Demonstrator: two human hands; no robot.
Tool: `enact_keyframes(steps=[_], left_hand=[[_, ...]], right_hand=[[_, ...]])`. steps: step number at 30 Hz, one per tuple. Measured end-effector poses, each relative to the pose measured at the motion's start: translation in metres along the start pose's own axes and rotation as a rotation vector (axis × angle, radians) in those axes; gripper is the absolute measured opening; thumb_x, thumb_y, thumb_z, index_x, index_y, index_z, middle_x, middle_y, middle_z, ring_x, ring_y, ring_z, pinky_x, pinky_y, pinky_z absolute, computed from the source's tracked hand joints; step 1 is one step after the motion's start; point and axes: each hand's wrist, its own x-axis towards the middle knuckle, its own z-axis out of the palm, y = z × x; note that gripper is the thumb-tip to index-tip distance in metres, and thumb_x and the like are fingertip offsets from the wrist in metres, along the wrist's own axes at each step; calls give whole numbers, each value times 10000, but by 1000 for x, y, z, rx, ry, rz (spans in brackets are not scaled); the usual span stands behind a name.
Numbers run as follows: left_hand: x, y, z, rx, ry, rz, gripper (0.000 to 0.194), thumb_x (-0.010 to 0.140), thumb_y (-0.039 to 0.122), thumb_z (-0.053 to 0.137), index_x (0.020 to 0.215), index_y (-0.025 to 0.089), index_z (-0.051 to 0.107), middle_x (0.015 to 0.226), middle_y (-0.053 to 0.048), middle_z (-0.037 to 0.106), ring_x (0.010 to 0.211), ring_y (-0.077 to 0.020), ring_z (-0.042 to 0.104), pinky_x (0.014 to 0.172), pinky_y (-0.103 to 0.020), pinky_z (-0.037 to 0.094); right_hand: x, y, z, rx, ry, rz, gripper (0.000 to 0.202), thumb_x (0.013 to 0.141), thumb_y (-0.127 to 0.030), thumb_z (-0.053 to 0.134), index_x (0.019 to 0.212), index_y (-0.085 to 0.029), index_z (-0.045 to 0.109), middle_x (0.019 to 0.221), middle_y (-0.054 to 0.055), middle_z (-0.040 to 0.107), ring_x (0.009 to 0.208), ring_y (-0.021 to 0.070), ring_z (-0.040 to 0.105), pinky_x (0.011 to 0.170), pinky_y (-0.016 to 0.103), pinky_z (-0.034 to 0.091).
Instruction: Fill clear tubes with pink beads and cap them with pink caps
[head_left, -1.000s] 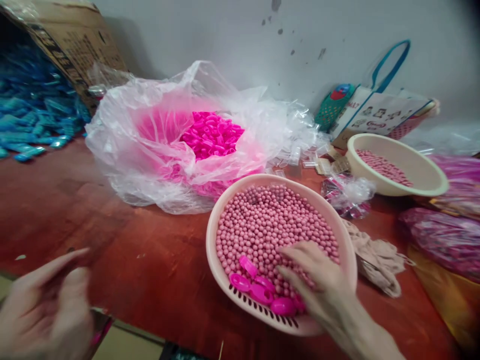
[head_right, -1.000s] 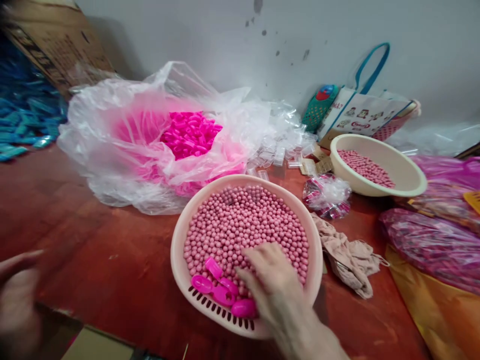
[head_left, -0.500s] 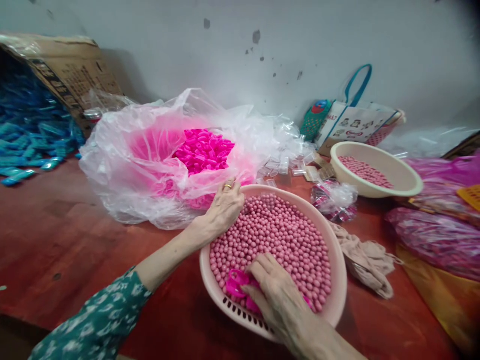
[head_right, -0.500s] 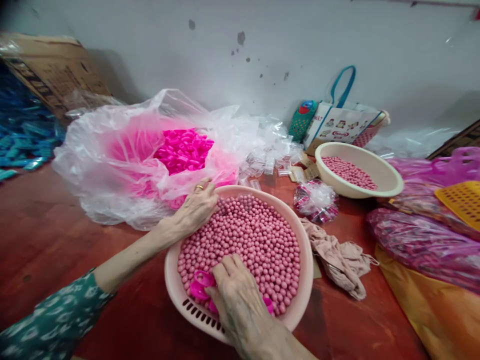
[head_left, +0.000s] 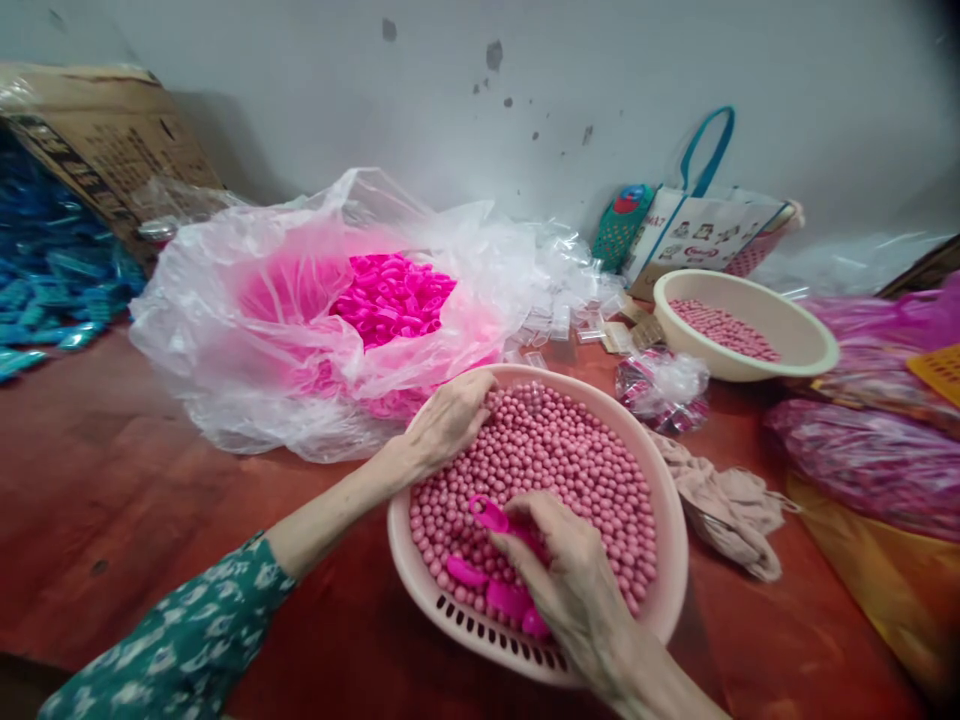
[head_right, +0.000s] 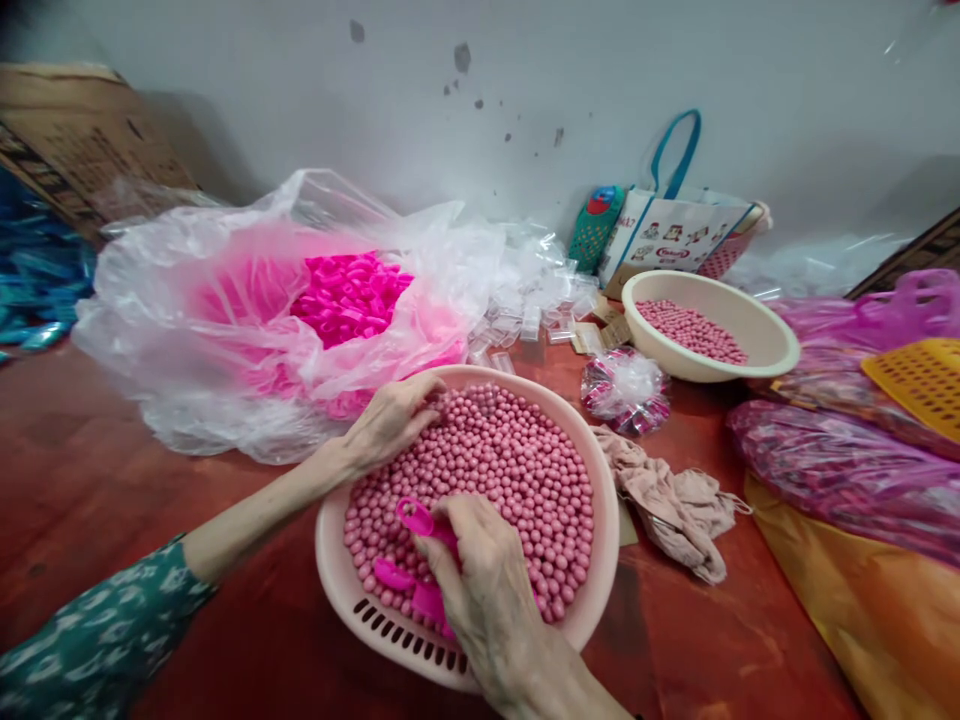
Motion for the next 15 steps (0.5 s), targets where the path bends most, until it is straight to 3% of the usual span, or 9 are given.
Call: enact_keyframes(steps=[3, 6, 10, 15], left_hand=[[-3, 2, -6, -193, 51, -89, 314, 770, 120, 500, 1083, 125, 495, 863, -46, 617, 803, -175, 598, 750, -337, 475], [-16, 13, -14, -381, 43, -153, 283, 756, 148, 515, 1037, 112, 518, 870, -56, 647, 781, -165, 624, 716, -311, 497], [-41, 38, -19, -555, -36, -228, 198, 711, 135, 560, 905, 102, 586, 821, -55, 654, 746, -158, 611, 677, -282, 494], [-64, 59, -9, -608, -173, -249, 256, 662, 37, 513, 872, 137, 622, 848, -26, 624, 810, -164, 571, 746, -274, 449]], right_hand=[[0, -3, -5, 75, 35, 54, 73, 850, -183, 535, 906, -196, 580, 820, 9, 634, 744, 145, 594, 675, 257, 443], [2, -3, -8, 134, 88, 112, 70, 843, -223, 551, 898, -200, 587, 819, 6, 641, 750, 150, 603, 675, 265, 454], [3, -1, -8, 291, 157, 161, 93, 837, -270, 569, 902, -209, 596, 836, 8, 659, 785, 160, 617, 716, 289, 489], [2, 2, -5, 421, 155, 191, 180, 840, -280, 572, 1005, -211, 594, 964, 46, 662, 897, 191, 622, 799, 344, 517]])
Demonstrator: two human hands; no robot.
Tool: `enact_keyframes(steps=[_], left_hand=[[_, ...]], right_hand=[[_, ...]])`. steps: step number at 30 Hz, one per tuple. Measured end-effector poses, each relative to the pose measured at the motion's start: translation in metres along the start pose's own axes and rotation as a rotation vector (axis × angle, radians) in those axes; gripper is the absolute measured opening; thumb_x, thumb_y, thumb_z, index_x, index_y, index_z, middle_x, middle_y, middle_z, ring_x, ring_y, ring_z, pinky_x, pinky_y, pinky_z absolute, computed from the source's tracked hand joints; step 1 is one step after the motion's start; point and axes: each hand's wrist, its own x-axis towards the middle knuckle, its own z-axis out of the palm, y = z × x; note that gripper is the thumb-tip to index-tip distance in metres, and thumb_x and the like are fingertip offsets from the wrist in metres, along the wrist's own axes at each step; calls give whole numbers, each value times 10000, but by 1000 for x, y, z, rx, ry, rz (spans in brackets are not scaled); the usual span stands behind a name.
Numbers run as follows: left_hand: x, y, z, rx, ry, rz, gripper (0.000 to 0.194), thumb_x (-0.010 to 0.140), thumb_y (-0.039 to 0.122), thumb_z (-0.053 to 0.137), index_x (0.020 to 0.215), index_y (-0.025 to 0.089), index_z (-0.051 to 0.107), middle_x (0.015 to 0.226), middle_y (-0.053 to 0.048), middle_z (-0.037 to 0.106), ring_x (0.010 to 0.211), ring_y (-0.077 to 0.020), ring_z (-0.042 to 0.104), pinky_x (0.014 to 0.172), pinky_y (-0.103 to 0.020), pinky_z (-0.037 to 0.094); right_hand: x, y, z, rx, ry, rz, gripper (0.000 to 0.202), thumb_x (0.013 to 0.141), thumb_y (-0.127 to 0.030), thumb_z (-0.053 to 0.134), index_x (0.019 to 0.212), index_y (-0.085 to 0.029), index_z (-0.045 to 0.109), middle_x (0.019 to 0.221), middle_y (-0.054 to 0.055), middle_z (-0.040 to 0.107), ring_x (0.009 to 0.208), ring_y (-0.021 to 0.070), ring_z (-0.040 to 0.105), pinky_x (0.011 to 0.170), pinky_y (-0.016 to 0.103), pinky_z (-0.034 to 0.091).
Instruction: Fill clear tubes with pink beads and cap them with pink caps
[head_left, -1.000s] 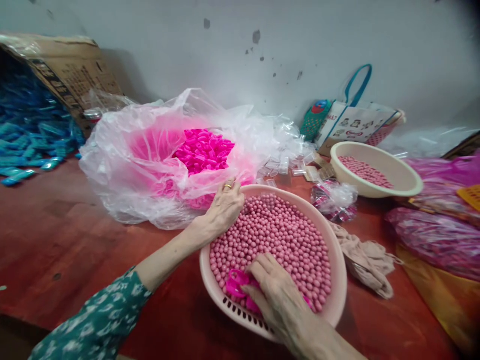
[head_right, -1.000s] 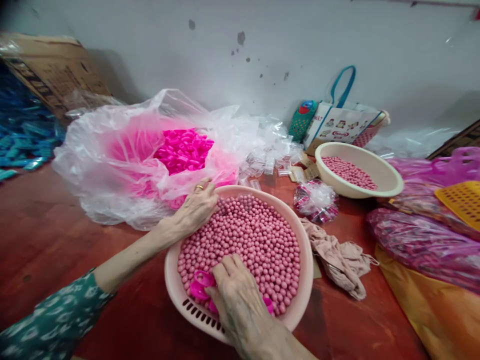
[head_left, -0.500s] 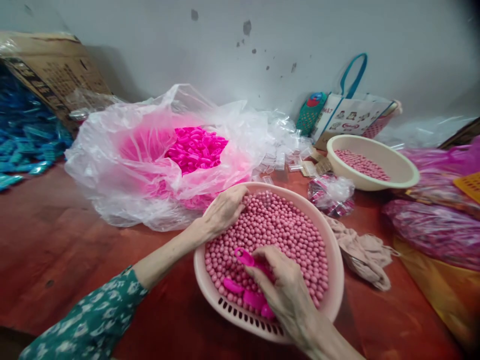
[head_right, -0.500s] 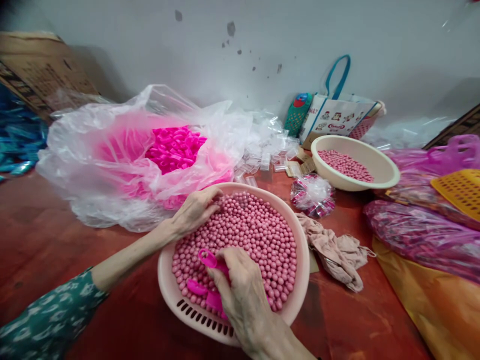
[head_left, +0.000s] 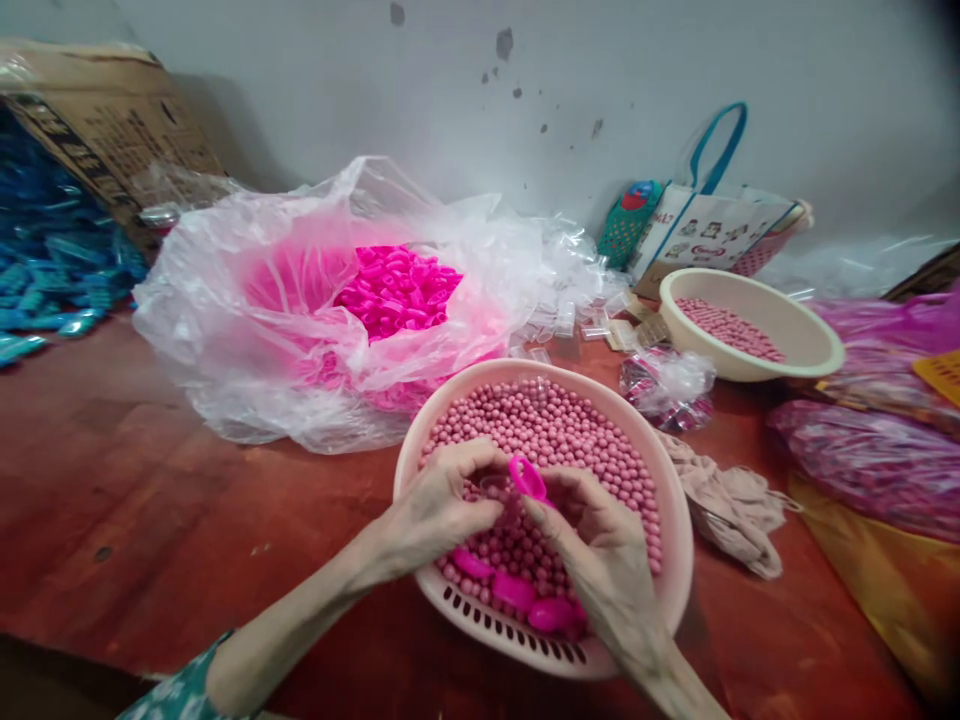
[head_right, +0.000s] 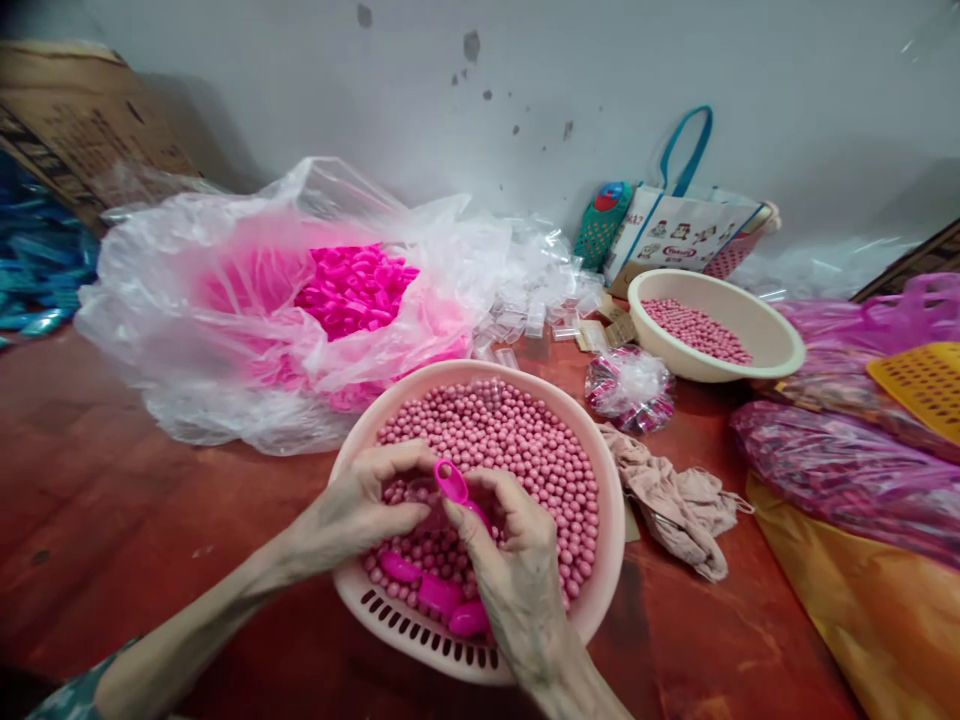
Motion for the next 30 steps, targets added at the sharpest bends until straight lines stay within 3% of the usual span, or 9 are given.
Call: enact_keyframes(steps=[6, 11, 15, 19, 24, 30], left_hand=[[-5, -9, 10, 131, 9, 6, 433, 663, 48, 544, 1074, 183, 558, 987, -18, 604, 946, -189, 532, 890, -306, 385], [-3, -10, 8, 154, -35, -20, 114, 684, 111, 593, 780, 158, 633, 794, -2, 533, 744, -149, 495, 672, -256, 399], [-3, -9, 7, -61, 1, -42, 78, 702, 132, 607, 776, 141, 630, 802, -12, 541, 733, -134, 490, 667, -246, 397], [-7, -7, 8, -329, -41, -133, 113, 764, 207, 603, 856, 144, 584, 756, 15, 518, 683, -104, 460, 633, -223, 379], [-16, -6, 16, -445, -36, -174, 148, 824, 282, 575, 899, 161, 536, 718, 36, 487, 646, -88, 452, 597, -209, 370], [-20, -6, 27, -500, -73, -242, 178, 830, 311, 573, 921, 162, 542, 748, 22, 503, 643, -91, 476, 583, -214, 384]], right_hand=[[-2, 2, -3, -159, -72, -25, 214, 866, -244, 525, 1065, -223, 600, 1032, 50, 640, 954, 195, 602, 856, 364, 500], [-1, 5, -6, -140, -49, -16, 246, 859, -251, 537, 1096, -231, 600, 1082, 56, 627, 1000, 199, 594, 893, 373, 491], [-1, 2, -6, -111, -39, -27, 242, 843, -251, 565, 1081, -243, 610, 1058, 42, 645, 983, 194, 611, 875, 360, 511], [-6, 2, -6, -116, -10, -54, 269, 829, -236, 582, 1097, -233, 606, 1053, 52, 672, 972, 209, 638, 857, 365, 535], [-7, -4, -13, -287, -2, -213, 314, 830, -181, 577, 1135, -255, 582, 1073, 42, 672, 956, 193, 649, 833, 322, 545], [-8, -9, -18, -704, 47, -507, 376, 829, -75, 540, 1181, -209, 556, 988, 77, 656, 906, 168, 634, 786, 266, 537]])
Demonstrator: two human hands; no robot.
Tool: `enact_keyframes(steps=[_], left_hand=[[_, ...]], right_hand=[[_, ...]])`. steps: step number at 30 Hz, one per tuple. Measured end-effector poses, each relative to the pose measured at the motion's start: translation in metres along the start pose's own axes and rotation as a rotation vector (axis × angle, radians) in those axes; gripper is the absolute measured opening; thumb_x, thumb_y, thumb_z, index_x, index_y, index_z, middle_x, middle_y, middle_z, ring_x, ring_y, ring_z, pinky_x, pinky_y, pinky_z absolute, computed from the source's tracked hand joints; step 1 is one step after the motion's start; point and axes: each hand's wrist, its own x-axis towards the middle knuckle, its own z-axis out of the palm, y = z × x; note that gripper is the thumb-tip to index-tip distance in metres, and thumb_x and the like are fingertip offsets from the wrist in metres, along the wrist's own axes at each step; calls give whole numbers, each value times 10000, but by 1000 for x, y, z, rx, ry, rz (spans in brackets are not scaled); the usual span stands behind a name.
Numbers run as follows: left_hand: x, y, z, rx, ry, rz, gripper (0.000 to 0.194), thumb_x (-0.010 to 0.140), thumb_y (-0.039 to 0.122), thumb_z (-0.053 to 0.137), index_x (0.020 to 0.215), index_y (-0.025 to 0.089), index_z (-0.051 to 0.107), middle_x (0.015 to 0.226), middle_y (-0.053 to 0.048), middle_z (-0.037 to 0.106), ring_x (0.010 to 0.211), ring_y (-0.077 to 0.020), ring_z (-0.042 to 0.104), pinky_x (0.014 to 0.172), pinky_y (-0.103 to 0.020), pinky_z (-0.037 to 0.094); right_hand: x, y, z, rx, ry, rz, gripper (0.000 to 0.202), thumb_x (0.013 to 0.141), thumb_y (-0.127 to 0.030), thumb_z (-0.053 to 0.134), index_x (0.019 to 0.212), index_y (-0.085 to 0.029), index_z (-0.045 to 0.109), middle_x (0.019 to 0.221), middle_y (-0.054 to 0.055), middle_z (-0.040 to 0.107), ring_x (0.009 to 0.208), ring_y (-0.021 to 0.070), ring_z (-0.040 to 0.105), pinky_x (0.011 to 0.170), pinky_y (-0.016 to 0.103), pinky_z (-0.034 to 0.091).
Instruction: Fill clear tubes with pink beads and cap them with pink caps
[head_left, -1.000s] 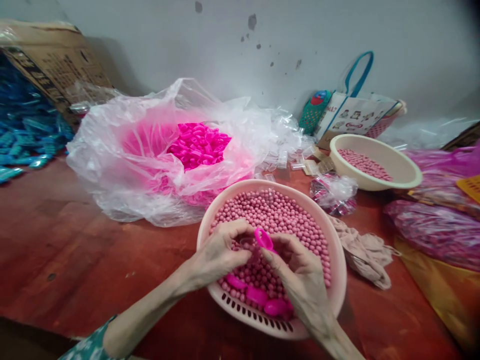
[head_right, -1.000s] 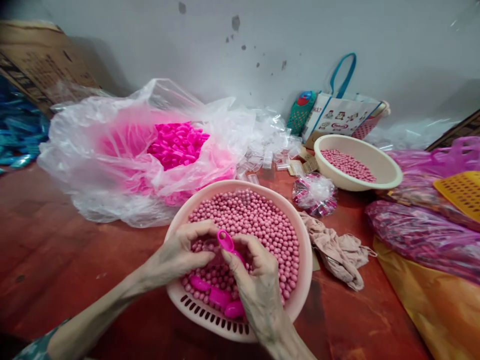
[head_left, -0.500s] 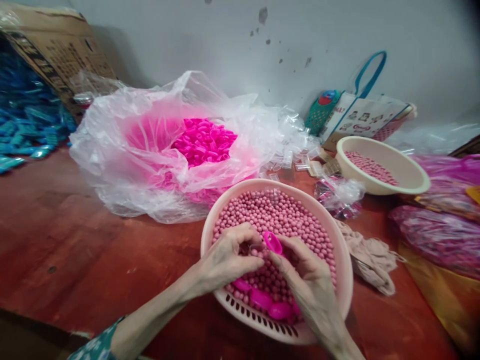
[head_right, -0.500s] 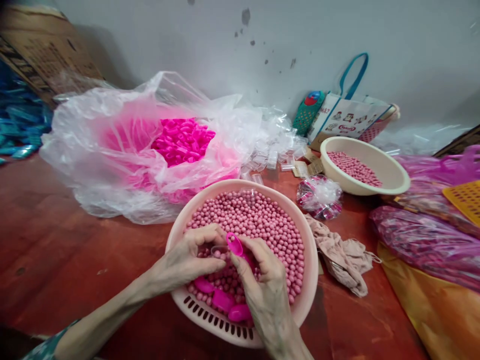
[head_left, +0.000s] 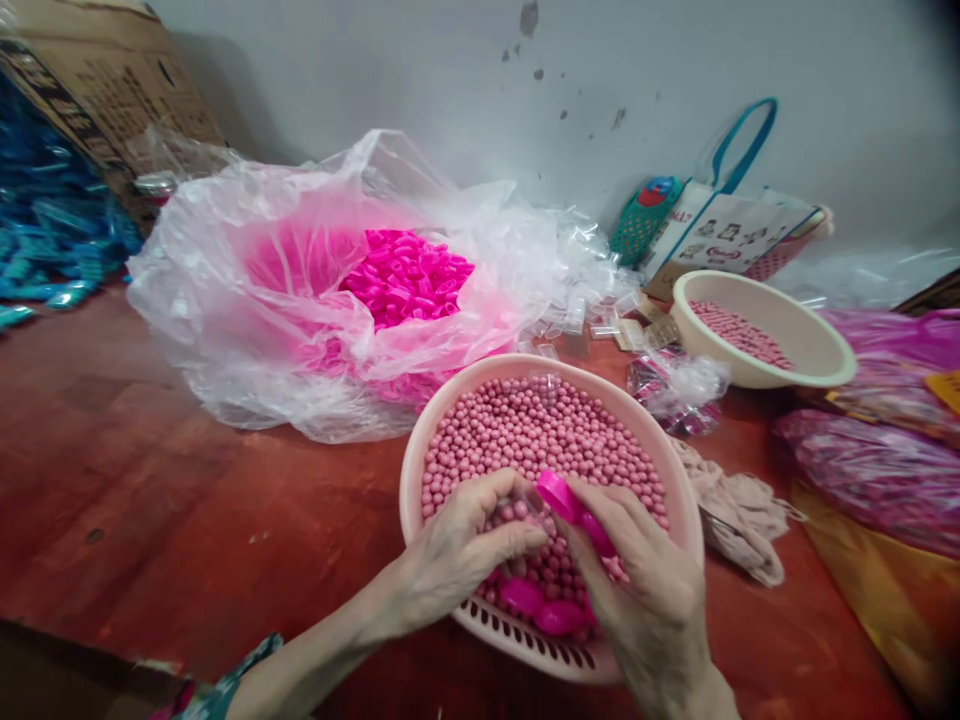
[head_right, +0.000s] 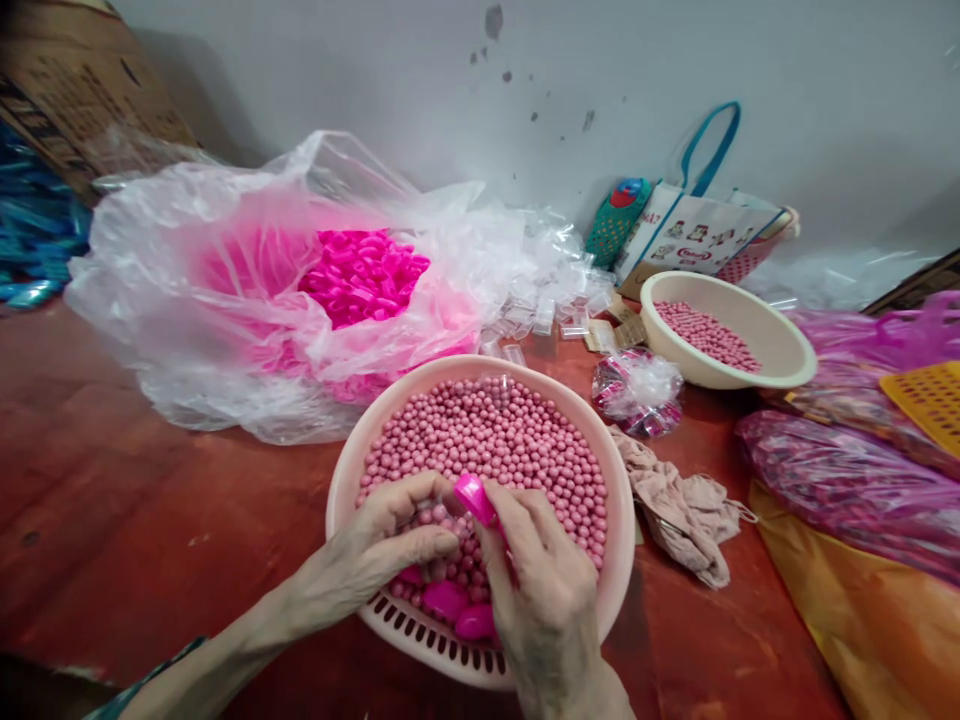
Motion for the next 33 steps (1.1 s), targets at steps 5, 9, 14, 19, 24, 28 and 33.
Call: enact_keyframes(steps=[5, 9, 14, 19, 24, 28, 33], left_hand=[[2, -2, -3, -8, 14, 6, 127, 813, 259, 593, 850, 152, 535, 725, 32, 476, 646, -83, 436, 575, -196, 356], [1, -1, -5, -24, -28, 0, 118, 806, 242, 593, 806, 147, 522, 679, 42, 456, 595, -75, 424, 540, -192, 345], [1, 0, -4, -8, -43, -11, 102, 797, 225, 602, 801, 144, 538, 679, 37, 506, 602, -84, 467, 547, -196, 360], [1, 0, -4, -2, 10, 25, 107, 780, 213, 627, 783, 133, 556, 668, 43, 497, 599, -72, 451, 544, -183, 354], [0, 0, -4, -62, -19, -44, 135, 768, 219, 639, 848, 130, 578, 674, 37, 529, 594, -77, 479, 560, -195, 384], [0, 0, -3, 23, -17, 3, 103, 787, 224, 620, 806, 132, 575, 669, 35, 539, 589, -80, 487, 540, -190, 376], [-1, 1, -3, 29, 24, 84, 93, 811, 208, 593, 764, 132, 569, 667, 38, 506, 605, -70, 446, 551, -177, 358]], right_hand=[[-8, -5, 2, -95, -46, -72, 461, 831, -42, 506, 1260, -212, 496, 999, 96, 620, 916, 170, 620, 761, 252, 535], [-2, -2, -5, 136, -140, -82, 476, 837, -46, 489, 1276, -230, 478, 1068, 100, 588, 980, 168, 601, 791, 256, 537], [-4, 7, -2, 275, -111, -78, 413, 864, -76, 465, 1225, -258, 549, 961, 67, 597, 864, 136, 619, 701, 211, 552], [-8, 9, 5, 308, -53, -62, 481, 829, -35, 508, 1233, -290, 555, 972, 65, 619, 857, 142, 641, 713, 207, 558], [9, 4, -7, 316, -98, -60, 439, 792, -18, 557, 1104, -315, 645, 830, 6, 647, 710, 106, 659, 608, 149, 555], [12, -7, -10, 277, -67, -31, 463, 778, 17, 556, 1101, -302, 643, 852, 19, 641, 765, 119, 647, 617, 186, 546], [6, -15, -5, 353, -19, 99, 425, 777, 1, 586, 1099, -272, 638, 892, 26, 626, 815, 130, 618, 675, 239, 531]])
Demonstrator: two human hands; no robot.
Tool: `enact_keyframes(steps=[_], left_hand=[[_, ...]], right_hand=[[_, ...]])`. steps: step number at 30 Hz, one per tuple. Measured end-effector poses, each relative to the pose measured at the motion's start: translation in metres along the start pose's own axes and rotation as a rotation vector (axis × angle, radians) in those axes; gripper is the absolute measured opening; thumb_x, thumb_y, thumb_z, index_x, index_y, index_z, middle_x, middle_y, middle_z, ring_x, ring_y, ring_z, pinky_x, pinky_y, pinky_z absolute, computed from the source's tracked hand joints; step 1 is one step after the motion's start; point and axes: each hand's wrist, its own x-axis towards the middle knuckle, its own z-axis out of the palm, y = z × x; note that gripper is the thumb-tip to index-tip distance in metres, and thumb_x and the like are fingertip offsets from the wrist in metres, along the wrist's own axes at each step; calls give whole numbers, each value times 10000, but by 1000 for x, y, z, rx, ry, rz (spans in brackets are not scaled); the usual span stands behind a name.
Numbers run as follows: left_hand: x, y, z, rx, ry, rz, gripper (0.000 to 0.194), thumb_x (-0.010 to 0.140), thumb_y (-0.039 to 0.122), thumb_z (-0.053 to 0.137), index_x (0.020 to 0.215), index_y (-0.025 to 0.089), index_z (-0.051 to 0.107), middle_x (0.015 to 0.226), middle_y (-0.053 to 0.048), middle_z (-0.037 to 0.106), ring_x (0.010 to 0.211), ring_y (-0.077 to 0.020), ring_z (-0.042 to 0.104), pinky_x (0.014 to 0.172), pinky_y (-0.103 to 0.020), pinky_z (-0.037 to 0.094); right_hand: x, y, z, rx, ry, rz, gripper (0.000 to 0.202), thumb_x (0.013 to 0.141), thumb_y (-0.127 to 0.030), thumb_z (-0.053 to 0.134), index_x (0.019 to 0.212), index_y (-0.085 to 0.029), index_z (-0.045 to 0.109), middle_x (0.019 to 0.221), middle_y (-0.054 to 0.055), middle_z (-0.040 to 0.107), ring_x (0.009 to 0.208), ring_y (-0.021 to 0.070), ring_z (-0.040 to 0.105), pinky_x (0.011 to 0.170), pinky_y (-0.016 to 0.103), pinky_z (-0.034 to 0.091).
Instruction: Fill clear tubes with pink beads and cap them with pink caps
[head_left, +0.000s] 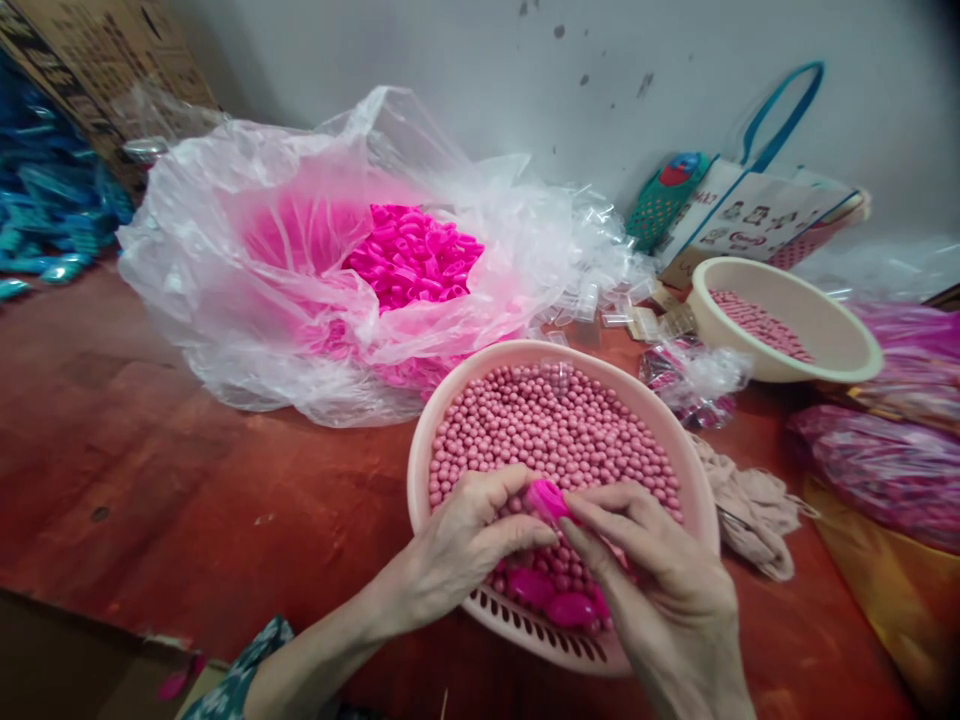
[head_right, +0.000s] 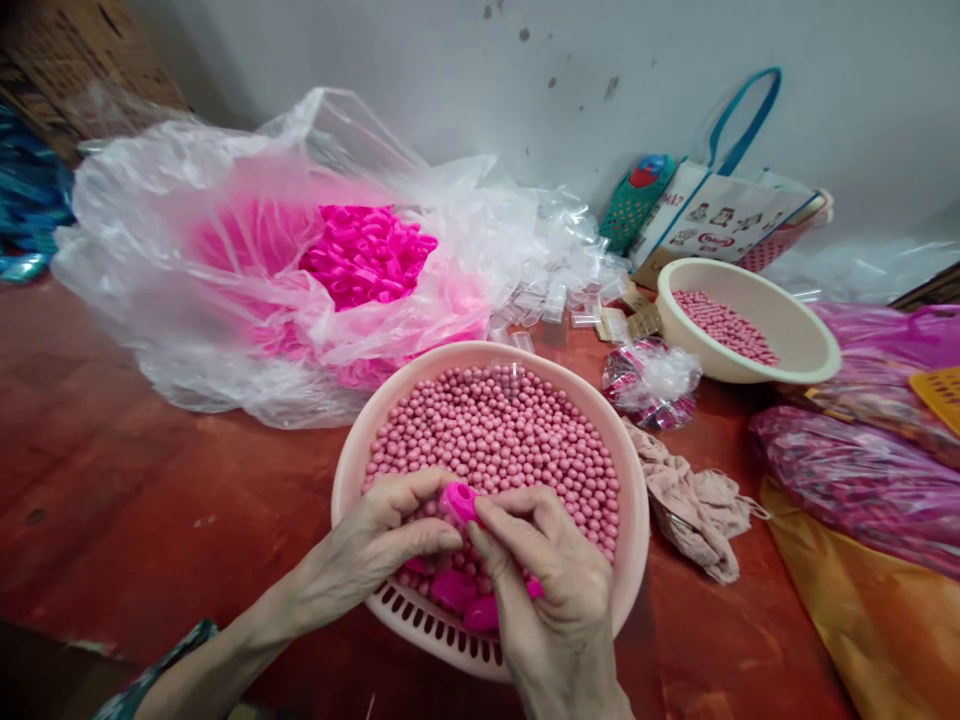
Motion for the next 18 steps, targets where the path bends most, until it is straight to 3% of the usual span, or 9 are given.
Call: enact_keyframes(steps=[5, 8, 12, 15, 18], left_hand=[[1, -2, -1, -123, 12, -7, 100, 797, 226, 614, 838, 141, 579, 668, 34, 523, 582, -72, 473, 529, -178, 363], [0, -2, -2, -102, 15, -5, 99, 807, 228, 602, 858, 148, 575, 679, 34, 523, 591, -76, 471, 541, -185, 365], [-1, 0, 0, 143, 55, 58, 92, 843, 237, 567, 793, 162, 549, 679, 46, 497, 632, -83, 444, 598, -207, 347], [-2, 1, 1, 347, 107, 120, 133, 854, 236, 560, 747, 166, 527, 667, 58, 476, 640, -81, 418, 608, -214, 313], [0, 1, 1, 358, 87, 133, 135, 858, 223, 558, 743, 169, 513, 664, 65, 463, 631, -77, 409, 600, -211, 305]], right_hand=[[4, 1, 0, 145, 7, 147, 321, 783, -51, 614, 999, -280, 678, 876, 4, 627, 809, 123, 615, 674, 230, 530], [3, 3, 2, 99, 22, 130, 354, 777, -45, 620, 1029, -289, 670, 902, 6, 620, 832, 124, 608, 698, 236, 518], [1, 1, 5, 48, 32, 69, 388, 772, -18, 612, 1050, -284, 666, 891, 12, 614, 823, 122, 602, 699, 241, 508], [3, -1, 3, 91, 54, 121, 362, 766, -29, 627, 1017, -284, 678, 880, 5, 624, 815, 117, 610, 690, 229, 515], [7, -2, 1, 171, 47, 208, 292, 769, -70, 640, 965, -279, 697, 875, 3, 647, 814, 122, 630, 675, 220, 534]])
